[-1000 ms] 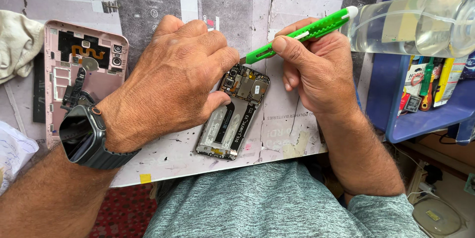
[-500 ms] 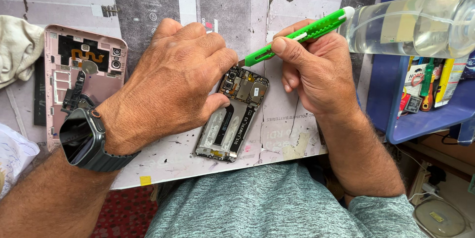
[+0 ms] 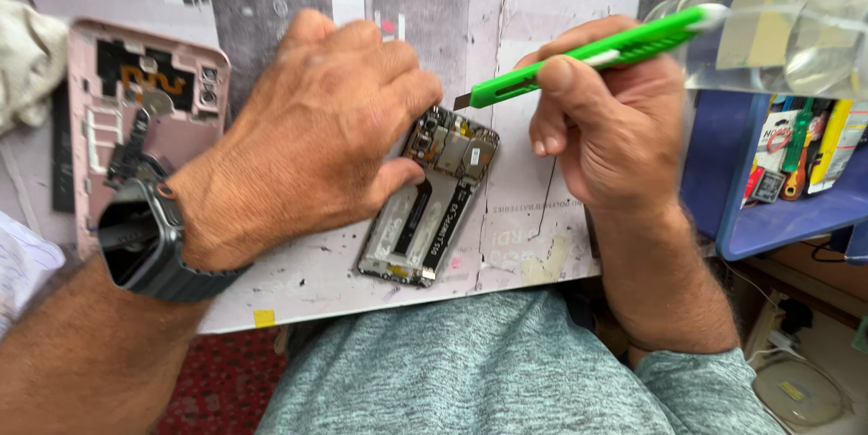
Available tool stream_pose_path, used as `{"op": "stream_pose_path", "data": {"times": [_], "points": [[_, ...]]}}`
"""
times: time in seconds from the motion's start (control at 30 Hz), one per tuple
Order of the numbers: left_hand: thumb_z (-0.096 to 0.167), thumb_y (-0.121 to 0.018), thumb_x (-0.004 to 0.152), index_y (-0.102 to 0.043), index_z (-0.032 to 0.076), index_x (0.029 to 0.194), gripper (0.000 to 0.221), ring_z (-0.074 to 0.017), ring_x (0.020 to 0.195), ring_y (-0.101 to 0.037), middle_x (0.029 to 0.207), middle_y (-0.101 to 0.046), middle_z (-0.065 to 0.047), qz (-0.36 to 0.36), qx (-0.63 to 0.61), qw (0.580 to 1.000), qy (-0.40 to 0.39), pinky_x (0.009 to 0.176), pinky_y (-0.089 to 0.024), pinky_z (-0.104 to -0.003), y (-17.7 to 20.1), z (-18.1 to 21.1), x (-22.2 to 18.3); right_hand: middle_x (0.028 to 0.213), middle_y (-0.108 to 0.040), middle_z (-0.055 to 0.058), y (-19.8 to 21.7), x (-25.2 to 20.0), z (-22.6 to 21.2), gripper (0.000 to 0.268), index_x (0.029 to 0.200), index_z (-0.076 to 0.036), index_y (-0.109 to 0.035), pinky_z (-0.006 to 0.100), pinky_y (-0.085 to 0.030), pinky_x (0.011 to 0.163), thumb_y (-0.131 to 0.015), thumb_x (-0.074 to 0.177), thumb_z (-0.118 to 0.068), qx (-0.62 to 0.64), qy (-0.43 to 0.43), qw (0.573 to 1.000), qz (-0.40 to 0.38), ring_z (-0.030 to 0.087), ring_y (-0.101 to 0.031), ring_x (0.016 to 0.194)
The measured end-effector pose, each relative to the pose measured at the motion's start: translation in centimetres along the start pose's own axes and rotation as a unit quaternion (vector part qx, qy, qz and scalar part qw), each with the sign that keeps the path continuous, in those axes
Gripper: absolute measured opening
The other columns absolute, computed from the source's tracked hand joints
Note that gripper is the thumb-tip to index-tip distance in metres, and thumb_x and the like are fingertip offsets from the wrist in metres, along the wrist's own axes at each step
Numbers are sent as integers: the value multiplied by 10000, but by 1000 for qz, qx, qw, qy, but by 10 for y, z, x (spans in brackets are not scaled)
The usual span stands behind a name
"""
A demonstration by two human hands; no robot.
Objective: The person uses a green utility knife and a screwdriver to carefully pry and remove small components from a disassembled smartphone motherboard. They lift and separate parts, then inspect the board by turning it over.
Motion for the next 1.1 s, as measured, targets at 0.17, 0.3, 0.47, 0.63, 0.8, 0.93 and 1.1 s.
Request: {"op": "stream_pose_path", "data": {"times": [0.17,0.3,0.47,0.63,0.8,0.93,1.1], "points": [[358,-916,732,-724,56,1111,521,-263,944,-594,958,-661,-77,17,10,1000,-15,867,-394,-459,-4,-2,-6,968,-728,147,-5,-30,-32,180,1165,-16,-658,244,-567,540,-731,1034,-115,-152,148,976,-46,154,-701,669],[337,-909,715,-728,38,1115,531,-262,953,-598,949,-667,-81,46,17,998,-39,887,-400,-445,0,0,-8,827,-732,104,5,-56,-35,208,1056,-16,-689,219,-551,502,-776,902,-125,-257,199,943,-76,114,-713,652],[318,-910,704,-728,43,1106,519,-258,958,-601,946,-668,-79,42,27,998,-37,891,-404,-448,2,1,-6,894,-708,164,6,-86,-16,286,1116,-6,-620,251,-591,577,-821,914,-30,-356,164,918,-64,180,-730,720],[322,-930,692,-726,53,1106,534,-258,957,-601,937,-664,-65,24,9,999,-30,885,-400,-453,3,0,-3,868,-718,158,14,-93,-4,294,1150,-25,-598,279,-619,627,-816,952,-37,-358,185,915,-14,210,-753,757],[320,-934,673,-713,54,1113,559,-272,978,-600,957,-660,-76,10,3,1000,-25,868,-385,-458,5,0,-1,897,-711,136,19,-91,-1,267,1106,-43,-585,275,-593,620,-794,946,-89,-343,197,918,8,184,-722,727],[329,-926,666,-709,63,1115,566,-261,989,-602,958,-658,-61,6,14,999,-35,893,-384,-447,5,0,-1,952,-709,151,25,-98,0,271,1162,-58,-599,272,-580,633,-799,987,-107,-358,197,911,54,182,-705,748],[357,-916,679,-707,65,1160,601,-260,980,-592,981,-661,-54,-22,19,999,-25,907,-375,-447,3,-1,1,921,-689,140,27,-93,8,250,1160,-52,-594,275,-584,599,-769,987,-95,-351,203,912,58,181,-705,709]]}}
Point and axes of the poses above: each hand's wrist, its own x-axis towards the middle knuckle, its own y-axis out of the back of the hand, z = x × y, the point moved 4 cm from there along x, towards the middle knuckle
